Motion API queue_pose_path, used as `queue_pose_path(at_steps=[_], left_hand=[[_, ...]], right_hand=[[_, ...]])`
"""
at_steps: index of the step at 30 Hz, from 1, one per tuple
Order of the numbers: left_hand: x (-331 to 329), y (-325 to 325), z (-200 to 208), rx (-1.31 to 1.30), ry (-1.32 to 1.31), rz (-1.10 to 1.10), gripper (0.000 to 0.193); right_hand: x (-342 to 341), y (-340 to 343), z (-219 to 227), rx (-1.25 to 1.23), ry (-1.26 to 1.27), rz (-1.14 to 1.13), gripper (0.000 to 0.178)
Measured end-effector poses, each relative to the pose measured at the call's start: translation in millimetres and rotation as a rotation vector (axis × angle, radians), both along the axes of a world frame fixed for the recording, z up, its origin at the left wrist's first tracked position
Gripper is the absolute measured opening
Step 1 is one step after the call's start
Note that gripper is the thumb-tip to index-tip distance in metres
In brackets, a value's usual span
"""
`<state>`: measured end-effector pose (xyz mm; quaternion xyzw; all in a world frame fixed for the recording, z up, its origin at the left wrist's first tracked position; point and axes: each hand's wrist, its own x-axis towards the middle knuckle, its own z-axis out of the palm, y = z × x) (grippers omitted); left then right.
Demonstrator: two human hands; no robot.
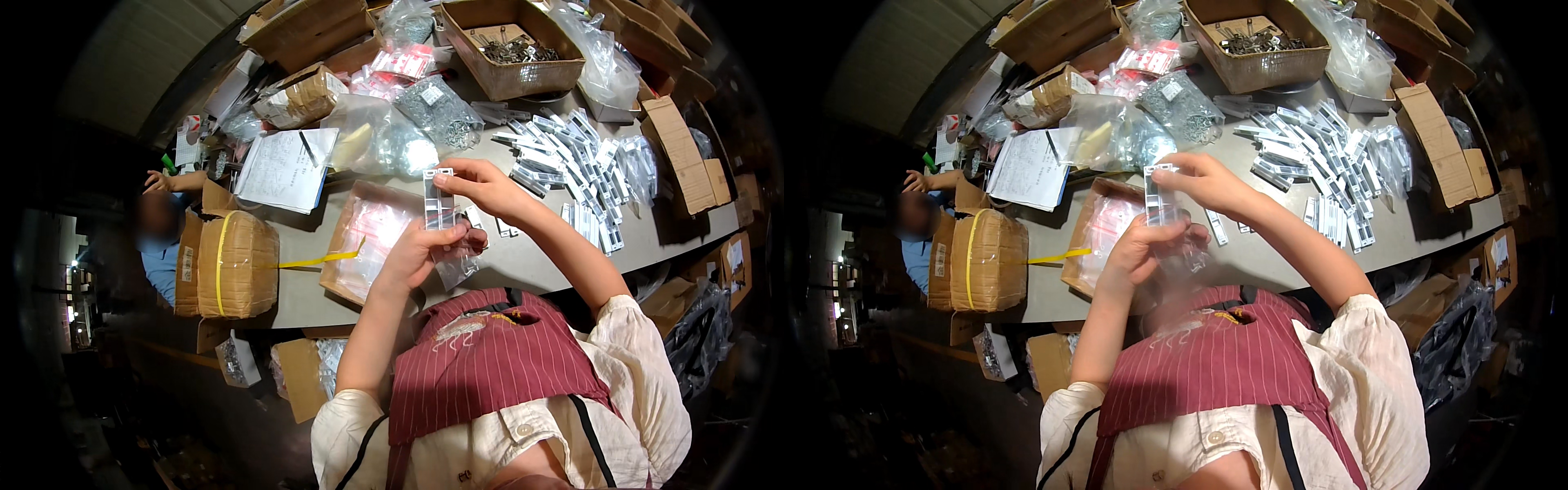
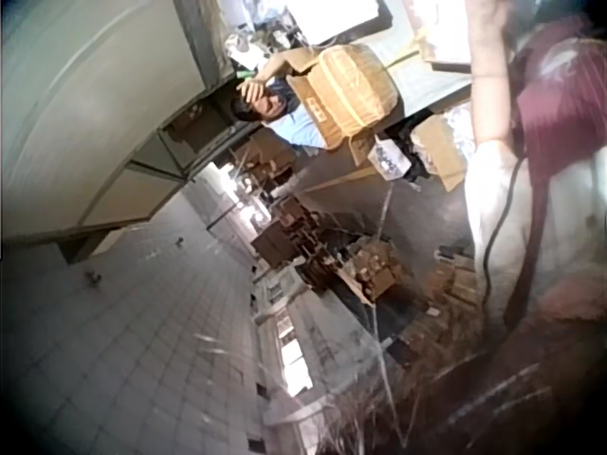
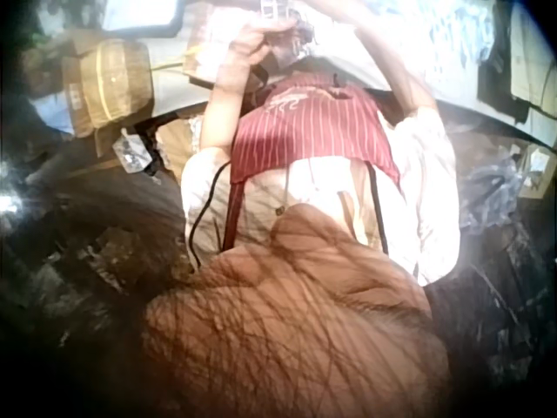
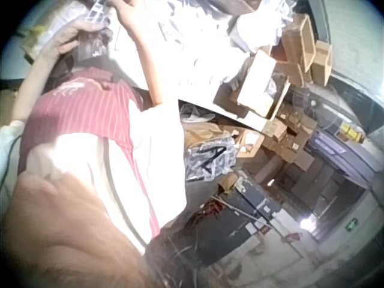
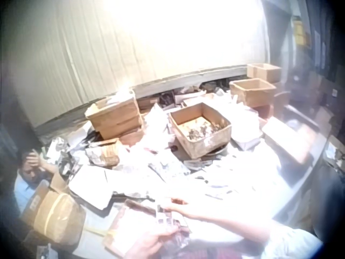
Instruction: The person repeatedly picks up small rectangular components from a table, places them into clear plastic bags, and sets the bags into a cardboard box. The process is repeated continuously with multiple identical items.
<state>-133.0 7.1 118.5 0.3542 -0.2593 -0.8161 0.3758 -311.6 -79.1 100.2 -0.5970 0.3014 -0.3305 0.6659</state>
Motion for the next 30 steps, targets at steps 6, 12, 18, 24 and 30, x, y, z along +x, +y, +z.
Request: queue_pose_path(at_steps=[6, 12, 18, 24, 30], left_hand=[[2, 0, 1, -0.023, -0.002, -0.019, 0.023], [-3, 5, 2, -0.073, -0.011, 0.025, 0.033], [3, -3, -4, -0.092, 0.015, 0.015, 0.036], [15, -8, -3, -0.11, 0.089, 0.006, 0.046], [15, -2, 11, -0.186, -0.053, 0.045, 0.044]], right_hand=[[-1, 0, 4, 0.003, -0.045, -0.036, 0.039], [-3, -1, 15, -0.182, 0.007, -0.091, 0.024], [-3, 9, 24, -0.25, 0.195, 0.085, 0.015], [-13, 7, 37, -0.663, 0.076, 0.185, 0.015], [-12, 11, 45, -0.704, 0.095, 0.107, 0.014]])
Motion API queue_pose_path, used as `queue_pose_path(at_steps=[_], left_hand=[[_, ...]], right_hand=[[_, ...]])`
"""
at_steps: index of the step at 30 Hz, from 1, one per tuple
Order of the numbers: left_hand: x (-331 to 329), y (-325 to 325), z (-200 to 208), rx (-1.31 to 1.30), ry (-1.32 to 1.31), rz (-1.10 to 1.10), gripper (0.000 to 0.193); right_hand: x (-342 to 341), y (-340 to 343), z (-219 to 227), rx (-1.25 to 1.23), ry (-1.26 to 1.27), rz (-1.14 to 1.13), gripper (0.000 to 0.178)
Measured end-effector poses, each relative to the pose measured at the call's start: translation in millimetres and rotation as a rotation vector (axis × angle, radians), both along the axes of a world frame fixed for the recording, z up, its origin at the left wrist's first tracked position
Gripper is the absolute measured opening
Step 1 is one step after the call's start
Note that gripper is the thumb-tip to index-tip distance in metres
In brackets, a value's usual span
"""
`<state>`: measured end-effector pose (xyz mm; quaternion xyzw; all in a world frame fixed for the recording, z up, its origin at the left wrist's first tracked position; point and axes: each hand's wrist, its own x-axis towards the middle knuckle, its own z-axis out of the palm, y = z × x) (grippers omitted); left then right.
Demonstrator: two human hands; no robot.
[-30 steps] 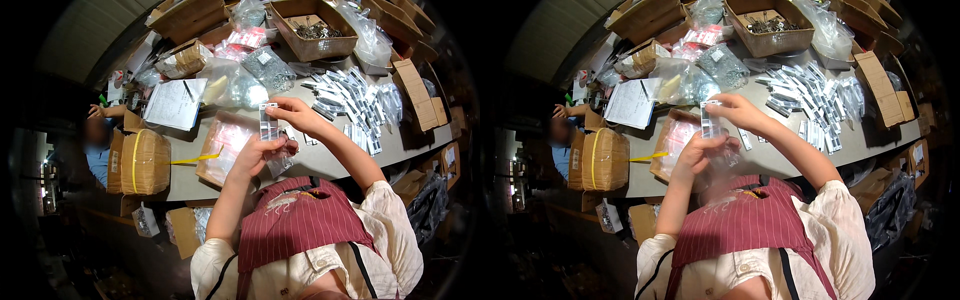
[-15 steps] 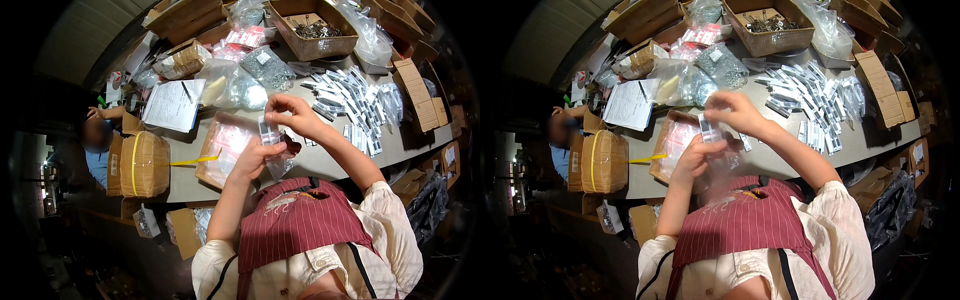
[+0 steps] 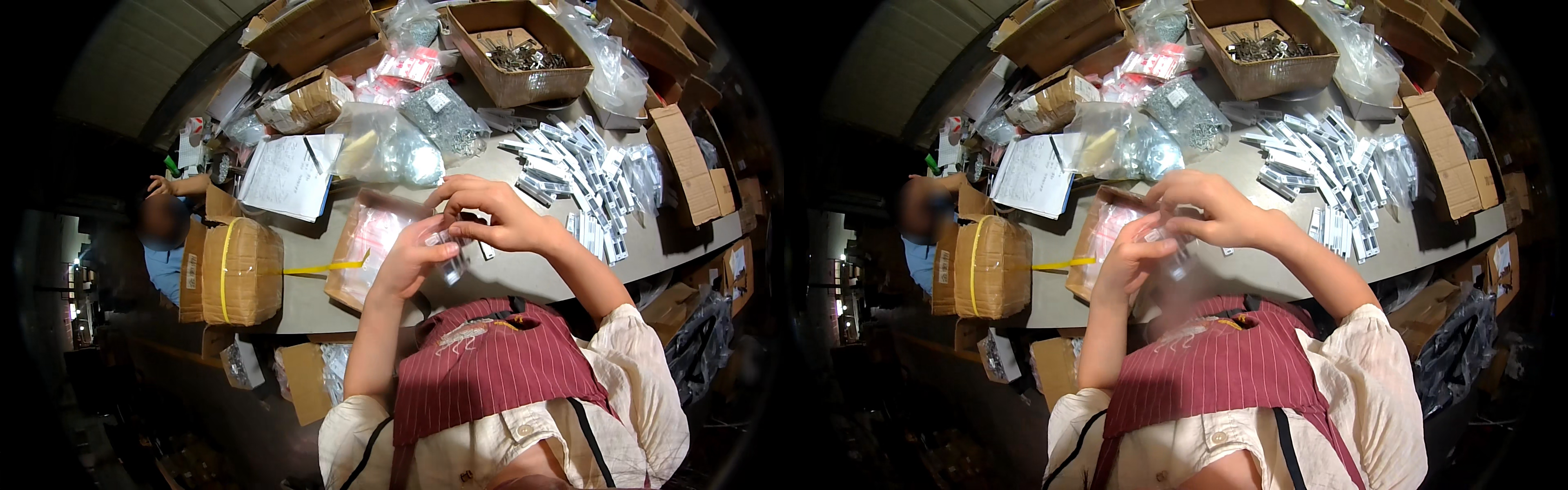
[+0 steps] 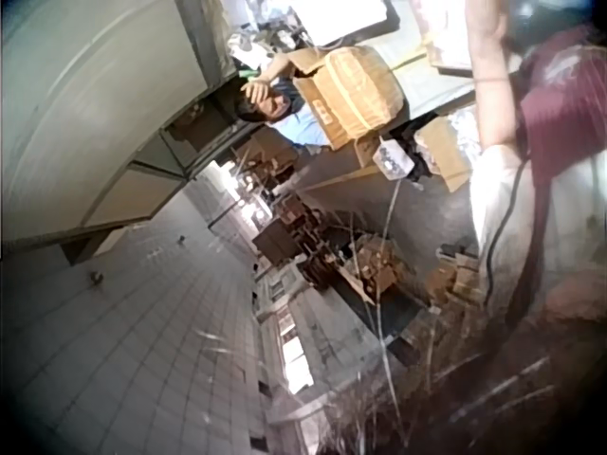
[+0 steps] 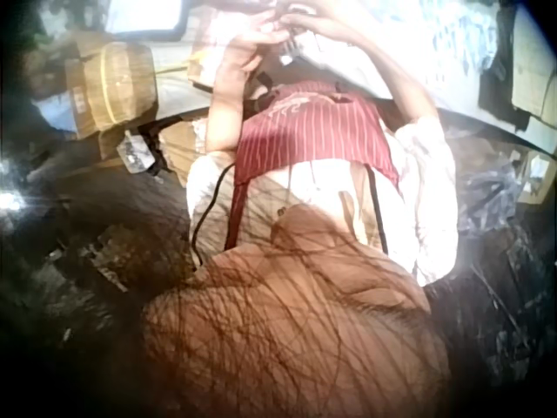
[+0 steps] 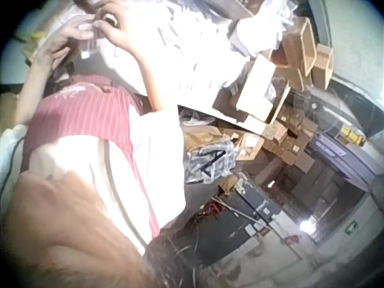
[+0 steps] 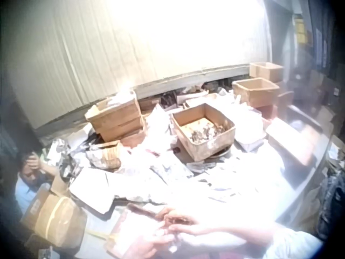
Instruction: The person repeatedly picks up small rectangular components from a table, places them into clear plastic bags, and sets the bags into a cardboard box. The process is repeated continuously with multiple identical items.
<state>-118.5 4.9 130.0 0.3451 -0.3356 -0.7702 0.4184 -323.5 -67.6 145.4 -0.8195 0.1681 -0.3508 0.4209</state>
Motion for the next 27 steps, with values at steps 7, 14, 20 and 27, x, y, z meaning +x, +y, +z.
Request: queue_pose_path(at_steps=[7, 14, 20, 27], left_hand=[[-15, 6, 2, -0.381, -0.388, 0.39, 0.027], [-23, 11, -5, -0.408, -0.434, 0.616, 0.015], [-27, 14, -1, -0.447, -0.406, 0.636, 0.012], [-19, 12, -2, -0.516, -0.497, 0.677, 0.009]], right_hand=[[-5, 6, 0, -0.04, -0.001, -0.313, 0.013], [3, 22, 6, -0.138, -0.096, -0.392, 0.012], [3, 29, 0, -0.072, -0.074, -0.378, 0.014], [2, 31, 2, -0.11, -0.052, -0.362, 0.015]])
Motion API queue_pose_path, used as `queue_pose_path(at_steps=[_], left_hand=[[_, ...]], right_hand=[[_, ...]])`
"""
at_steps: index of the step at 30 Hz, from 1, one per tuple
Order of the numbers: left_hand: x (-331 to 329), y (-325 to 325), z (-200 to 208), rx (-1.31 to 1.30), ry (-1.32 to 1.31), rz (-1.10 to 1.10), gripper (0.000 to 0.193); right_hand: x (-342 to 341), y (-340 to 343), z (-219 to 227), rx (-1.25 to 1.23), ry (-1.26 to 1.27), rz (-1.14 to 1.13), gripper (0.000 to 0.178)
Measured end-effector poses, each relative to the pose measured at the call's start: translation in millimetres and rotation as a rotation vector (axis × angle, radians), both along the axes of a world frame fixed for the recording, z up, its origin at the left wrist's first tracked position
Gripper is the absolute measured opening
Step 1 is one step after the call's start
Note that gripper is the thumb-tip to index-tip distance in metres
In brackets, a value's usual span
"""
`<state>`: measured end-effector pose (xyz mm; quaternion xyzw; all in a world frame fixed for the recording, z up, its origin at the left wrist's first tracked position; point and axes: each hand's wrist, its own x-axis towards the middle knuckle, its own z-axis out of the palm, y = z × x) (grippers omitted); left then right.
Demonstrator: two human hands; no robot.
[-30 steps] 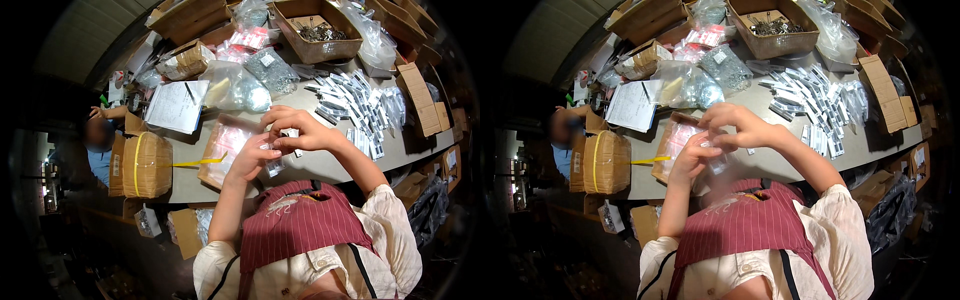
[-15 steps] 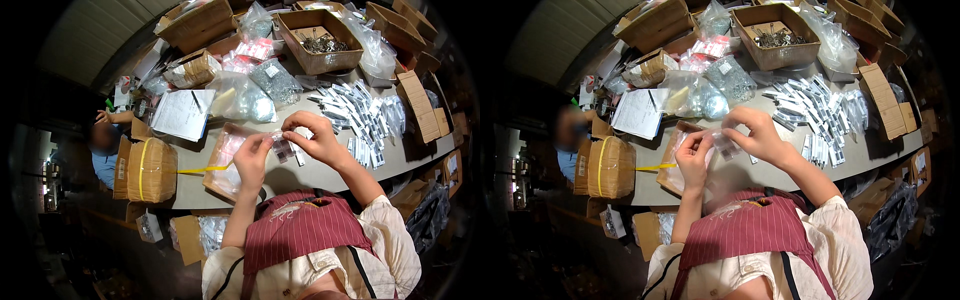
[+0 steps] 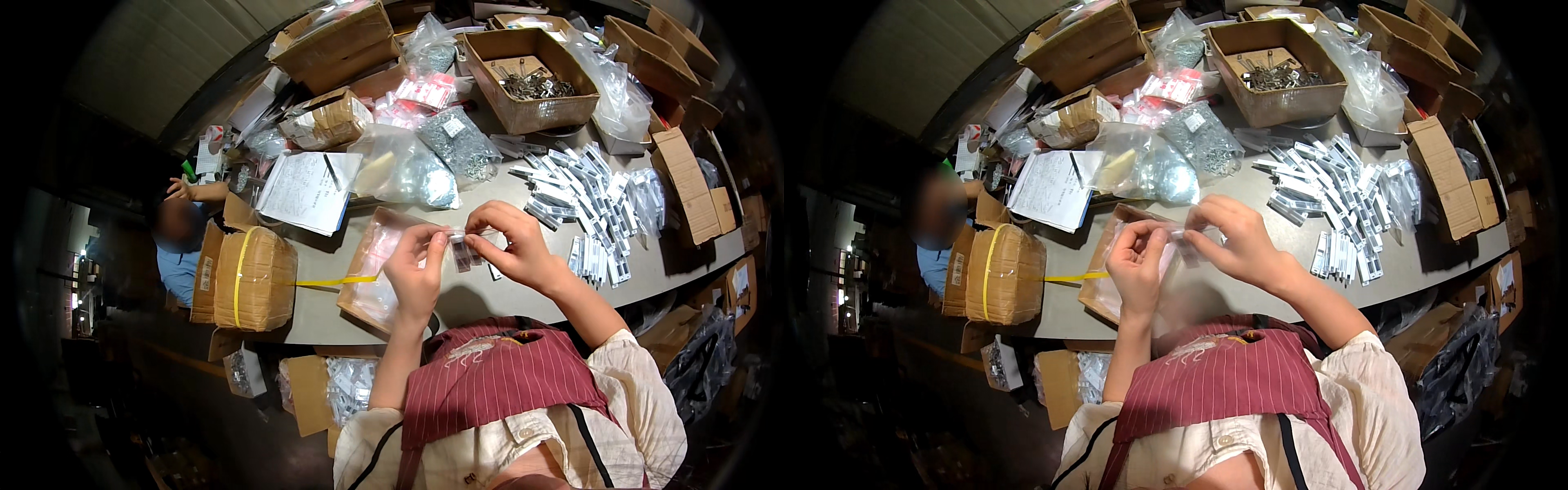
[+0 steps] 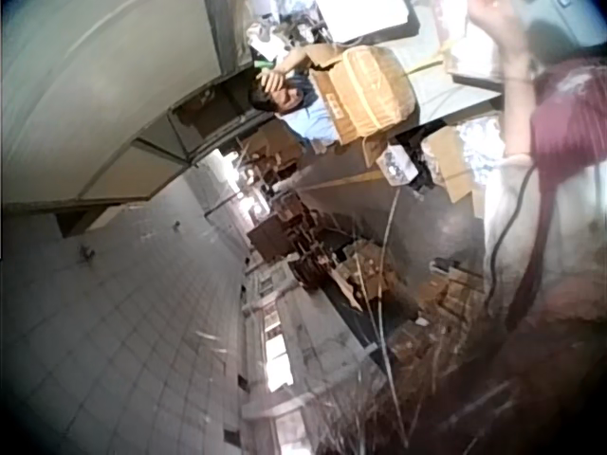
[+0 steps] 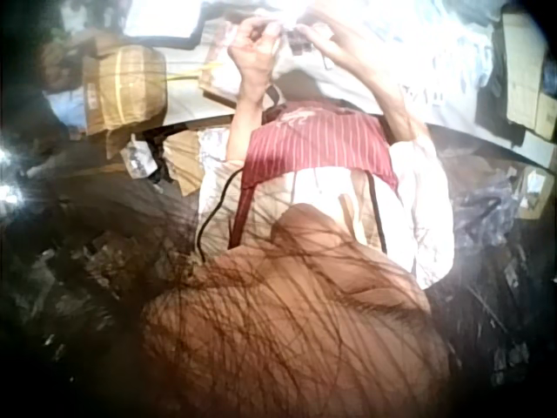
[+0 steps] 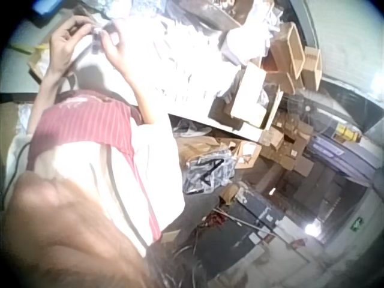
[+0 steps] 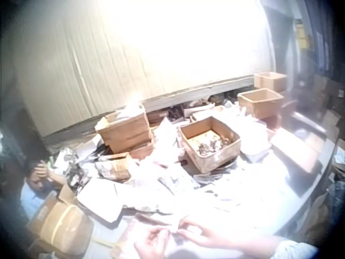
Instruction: The person repeatedly picks up small rectangular components from a table, places them into clear plastic bags, and sets the bags into a cardboard box. The process is repeated continuously with multiple identical items.
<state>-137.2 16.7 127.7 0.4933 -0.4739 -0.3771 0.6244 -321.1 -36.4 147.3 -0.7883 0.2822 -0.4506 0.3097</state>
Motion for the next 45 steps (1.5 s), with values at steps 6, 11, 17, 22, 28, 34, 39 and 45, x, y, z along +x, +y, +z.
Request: queue_pose_path(at_steps=[6, 11, 17, 22, 28, 34, 39, 45], left_hand=[[-5, -1, 0, -0.107, -0.335, 0.058, 0.009], [-3, 2, 3, -0.208, -0.526, 0.076, 0.01], [4, 4, 12, -0.297, -0.634, 0.06, 0.011], [17, 7, 13, -0.211, -0.533, 0.137, 0.008], [40, 15, 2, -0.08, -0.345, 0.123, 0.01], [65, 40, -4, 0.009, 0.075, 0.162, 0.012], [85, 64, -8, 0.036, 0.184, 0.251, 0.011], [82, 84, -10, 0.021, 0.216, 0.334, 0.013]], right_hand=[[6, 4, -4, 0.011, 0.047, -0.006, 0.019], [8, 0, -3, -0.03, 0.142, 0.058, 0.014], [12, -3, -4, -0.118, 0.161, 0.099, 0.013], [11, -7, 8, -0.173, 0.215, 0.149, 0.016], [17, -9, 3, -0.159, 0.197, 0.208, 0.014], [43, -7, -1, 0.02, 0.228, 0.291, 0.015], [79, -2, -21, 0.369, 0.089, 0.393, 0.026], [112, 17, -35, 0.456, 0.126, 0.528, 0.031]])
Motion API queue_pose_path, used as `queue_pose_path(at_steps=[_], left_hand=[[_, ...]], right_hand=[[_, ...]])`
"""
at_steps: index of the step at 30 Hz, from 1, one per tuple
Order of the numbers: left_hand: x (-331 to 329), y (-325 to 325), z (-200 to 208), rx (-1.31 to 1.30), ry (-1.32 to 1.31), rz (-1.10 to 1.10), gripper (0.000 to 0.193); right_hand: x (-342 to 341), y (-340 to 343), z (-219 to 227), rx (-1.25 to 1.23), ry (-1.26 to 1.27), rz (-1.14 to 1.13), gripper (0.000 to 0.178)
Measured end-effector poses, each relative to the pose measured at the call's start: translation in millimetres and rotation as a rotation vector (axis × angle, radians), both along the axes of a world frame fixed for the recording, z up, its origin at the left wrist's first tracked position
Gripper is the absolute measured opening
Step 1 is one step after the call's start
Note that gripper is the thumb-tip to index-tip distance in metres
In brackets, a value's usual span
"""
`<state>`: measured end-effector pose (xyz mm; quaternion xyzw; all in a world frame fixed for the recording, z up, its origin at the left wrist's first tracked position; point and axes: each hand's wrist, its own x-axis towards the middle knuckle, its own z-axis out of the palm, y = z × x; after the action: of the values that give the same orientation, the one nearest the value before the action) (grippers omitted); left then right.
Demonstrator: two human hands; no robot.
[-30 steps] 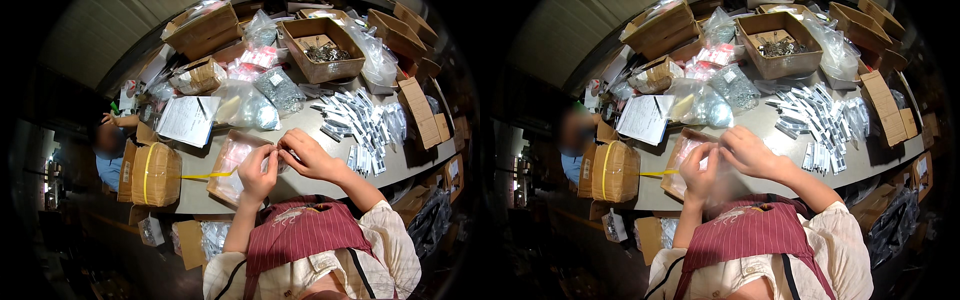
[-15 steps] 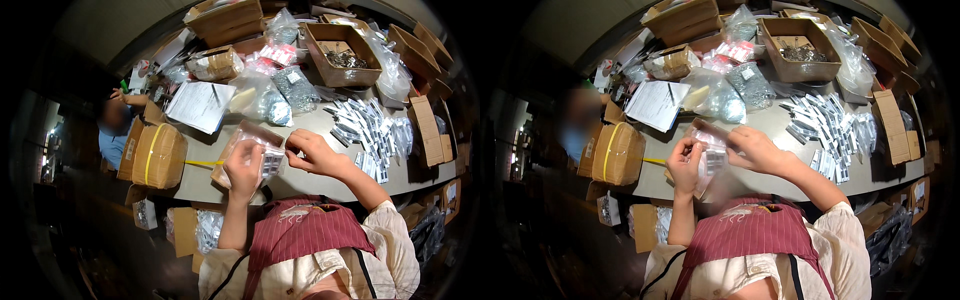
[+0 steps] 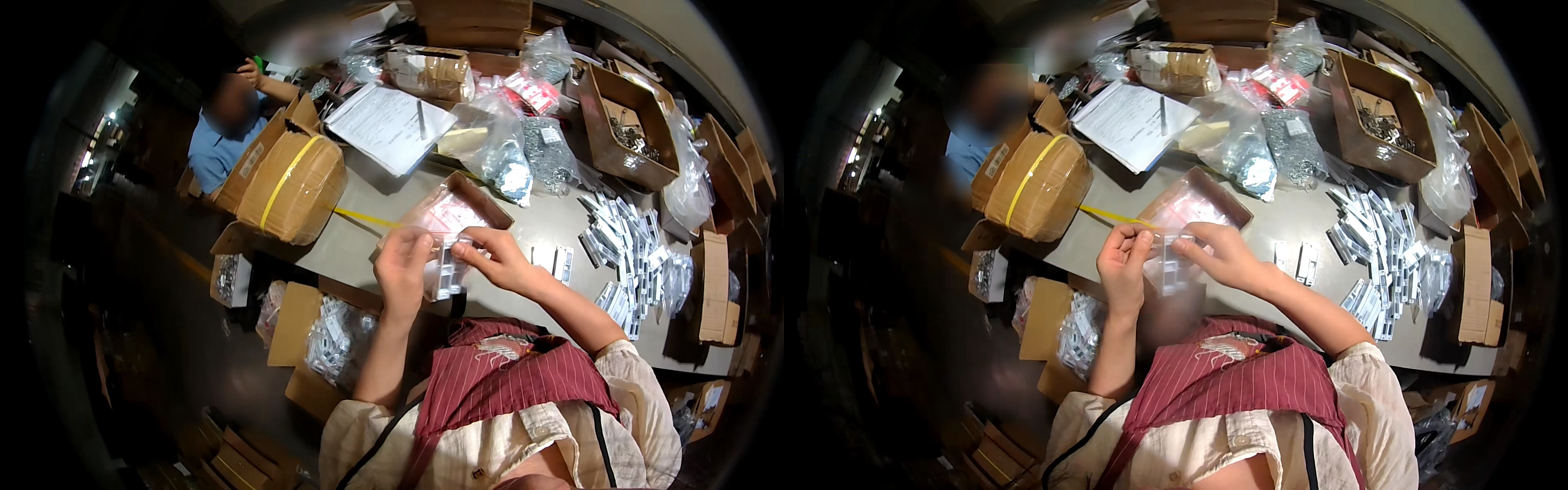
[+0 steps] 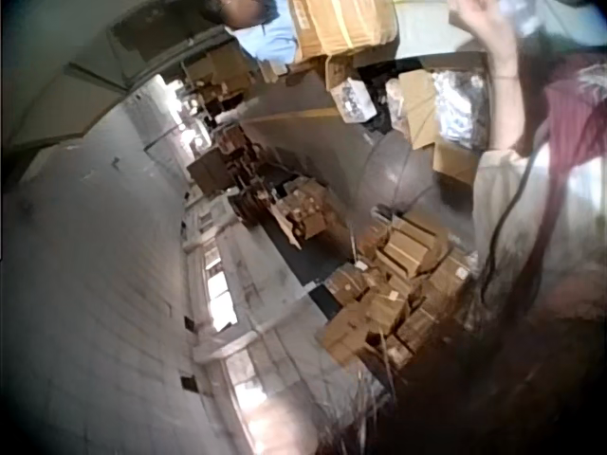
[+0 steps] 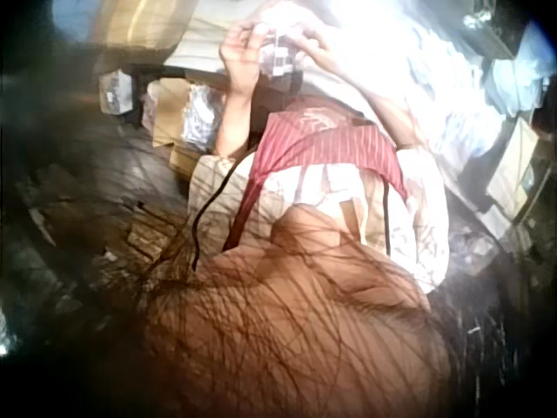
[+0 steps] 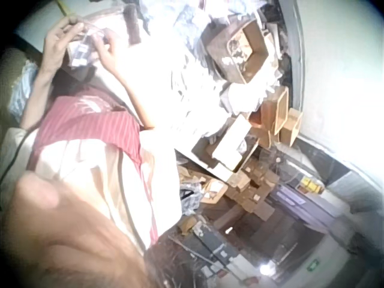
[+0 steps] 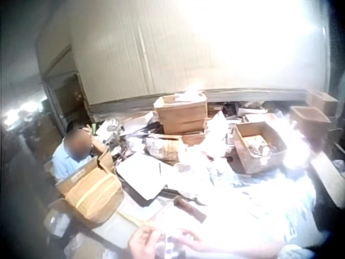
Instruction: The person repeatedly picks up small rectangular components from a table, places them into clear plastic bags, and sets the bags into a cardboard box. The process is repeated continuously with multiple identical items.
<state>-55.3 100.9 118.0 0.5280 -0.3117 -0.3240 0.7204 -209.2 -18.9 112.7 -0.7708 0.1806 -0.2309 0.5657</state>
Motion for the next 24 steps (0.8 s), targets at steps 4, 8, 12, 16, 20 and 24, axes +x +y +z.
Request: queue_pose_path(at_steps=[4, 8, 12, 16, 20, 24], left_hand=[[-4, 19, 12, 0.152, -0.265, -0.046, 0.021], [-11, 43, -3, 0.305, -0.246, -0.238, 0.021], [-16, 54, -10, 0.213, -0.074, -0.264, 0.018], [-5, 70, -16, 0.216, 0.054, -0.293, 0.018], [5, 80, -17, 0.215, 0.214, -0.221, 0.022], [17, 90, -22, 0.273, 0.301, -0.229, 0.025]], right_hand=[[6, 1, -3, 0.271, -0.068, -0.042, 0.03], [12, 4, -2, 0.353, -0.04, -0.006, 0.034], [21, 12, -5, 0.516, -0.045, 0.035, 0.034], [37, 29, -7, 0.543, -0.075, 0.057, 0.032], [57, 35, -11, -0.018, 0.0, -0.023, 0.035], [74, 42, -21, -0.177, 0.032, -0.048, 0.035]])
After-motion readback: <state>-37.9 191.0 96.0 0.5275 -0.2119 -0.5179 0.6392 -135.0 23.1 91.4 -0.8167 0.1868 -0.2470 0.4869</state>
